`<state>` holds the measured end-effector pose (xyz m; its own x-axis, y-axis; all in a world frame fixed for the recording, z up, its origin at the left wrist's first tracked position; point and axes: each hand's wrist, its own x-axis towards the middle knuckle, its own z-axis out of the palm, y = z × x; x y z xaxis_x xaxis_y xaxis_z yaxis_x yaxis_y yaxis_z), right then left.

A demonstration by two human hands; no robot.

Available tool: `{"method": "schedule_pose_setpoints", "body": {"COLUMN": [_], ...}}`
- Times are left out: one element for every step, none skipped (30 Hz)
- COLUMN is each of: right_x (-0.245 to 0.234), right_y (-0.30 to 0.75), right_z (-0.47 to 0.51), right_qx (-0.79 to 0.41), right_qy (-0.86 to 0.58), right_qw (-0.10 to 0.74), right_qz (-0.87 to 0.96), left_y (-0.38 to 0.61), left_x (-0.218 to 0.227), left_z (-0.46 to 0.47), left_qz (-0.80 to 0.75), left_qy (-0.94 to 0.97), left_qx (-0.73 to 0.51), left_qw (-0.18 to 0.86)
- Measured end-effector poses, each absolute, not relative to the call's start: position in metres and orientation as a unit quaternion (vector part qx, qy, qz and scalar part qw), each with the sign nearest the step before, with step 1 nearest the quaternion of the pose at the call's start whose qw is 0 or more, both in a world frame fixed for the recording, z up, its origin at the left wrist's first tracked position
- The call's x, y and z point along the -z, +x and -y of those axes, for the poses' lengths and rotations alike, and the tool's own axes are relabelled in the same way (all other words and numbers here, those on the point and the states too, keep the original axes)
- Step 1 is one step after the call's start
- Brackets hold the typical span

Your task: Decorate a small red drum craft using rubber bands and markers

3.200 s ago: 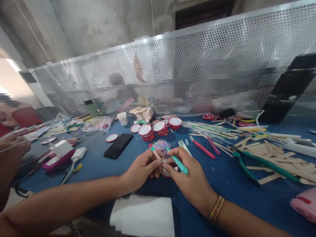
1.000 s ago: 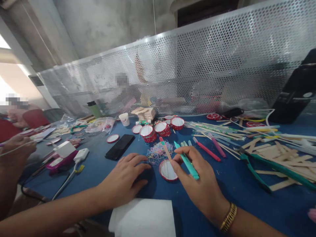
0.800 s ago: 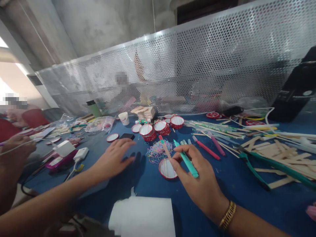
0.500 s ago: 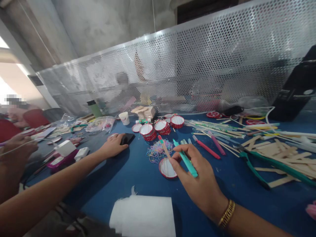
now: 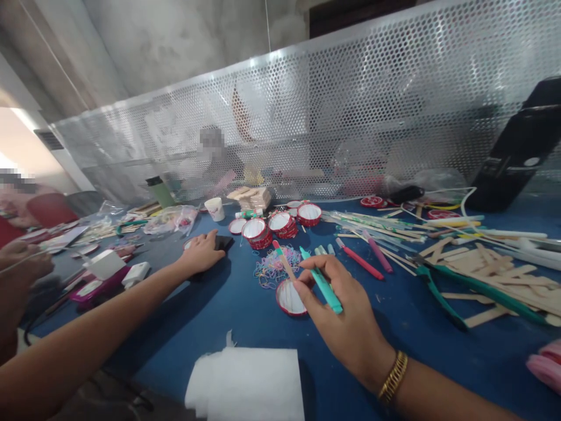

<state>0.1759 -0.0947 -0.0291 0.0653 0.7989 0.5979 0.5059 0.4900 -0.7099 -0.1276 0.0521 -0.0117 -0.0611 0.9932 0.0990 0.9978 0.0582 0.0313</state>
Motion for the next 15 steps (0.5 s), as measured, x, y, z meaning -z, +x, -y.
{"method": "schedule_pose_setpoints", "body": {"right_x": [0.029, 0.029, 0.030, 0.030, 0.030, 0.031, 0.032, 0.033, 0.033, 0.034, 0.035, 0.036, 0.036, 0.036, 0.037], "right_y": [0.176, 0.176, 0.176, 0.176, 0.176, 0.176, 0.176, 0.176, 0.176, 0.176, 0.176, 0.176, 0.176, 0.175, 0.175], "right_z": [0.095, 0.095, 0.095, 0.095, 0.095, 0.095, 0.095, 0.095, 0.094, 0.094, 0.093, 0.093, 0.092, 0.092, 0.091], "right_qx": [-0.132, -0.131, -0.132, -0.133, -0.137, -0.140, -0.142, -0.143, -0.144, -0.143, -0.142, -0.141, -0.141, -0.141, -0.141], "right_qy": [-0.487, -0.487, -0.487, -0.487, -0.488, -0.489, -0.489, -0.489, -0.488, -0.487, -0.487, -0.486, -0.487, -0.488, -0.489], "right_qw": [0.544, 0.544, 0.543, 0.542, 0.541, 0.539, 0.537, 0.536, 0.535, 0.535, 0.534, 0.534, 0.533, 0.531, 0.530], "right_qz": [0.670, 0.671, 0.671, 0.672, 0.672, 0.672, 0.672, 0.673, 0.674, 0.675, 0.677, 0.677, 0.677, 0.678, 0.678], "left_y": [-0.129, -0.130, -0.132, -0.135, -0.139, -0.143, -0.147, -0.152, -0.157, -0.161, -0.166, -0.169, -0.173, -0.176, -0.179], "left_x": [0.011, 0.010, 0.009, 0.007, 0.004, 0.001, -0.002, -0.005, -0.008, -0.011, -0.013, -0.015, -0.017, -0.018, -0.018], "left_z": [-0.052, -0.053, -0.053, -0.053, -0.053, -0.053, -0.053, -0.053, -0.052, -0.050, -0.049, -0.046, -0.044, -0.041, -0.037], "left_qz": [0.726, 0.724, 0.721, 0.718, 0.715, 0.711, 0.706, 0.701, 0.695, 0.690, 0.685, 0.679, 0.673, 0.667, 0.662], "left_qy": [-0.686, -0.688, -0.690, -0.692, -0.693, -0.694, -0.696, -0.698, -0.699, -0.700, -0.702, -0.703, -0.706, -0.708, -0.710], "left_qx": [0.052, 0.060, 0.069, 0.078, 0.089, 0.101, 0.112, 0.124, 0.134, 0.145, 0.156, 0.167, 0.178, 0.186, 0.195], "left_qw": [0.018, 0.009, -0.002, -0.014, -0.028, -0.044, -0.063, -0.081, -0.098, -0.113, -0.122, -0.127, -0.132, -0.136, -0.139]}}
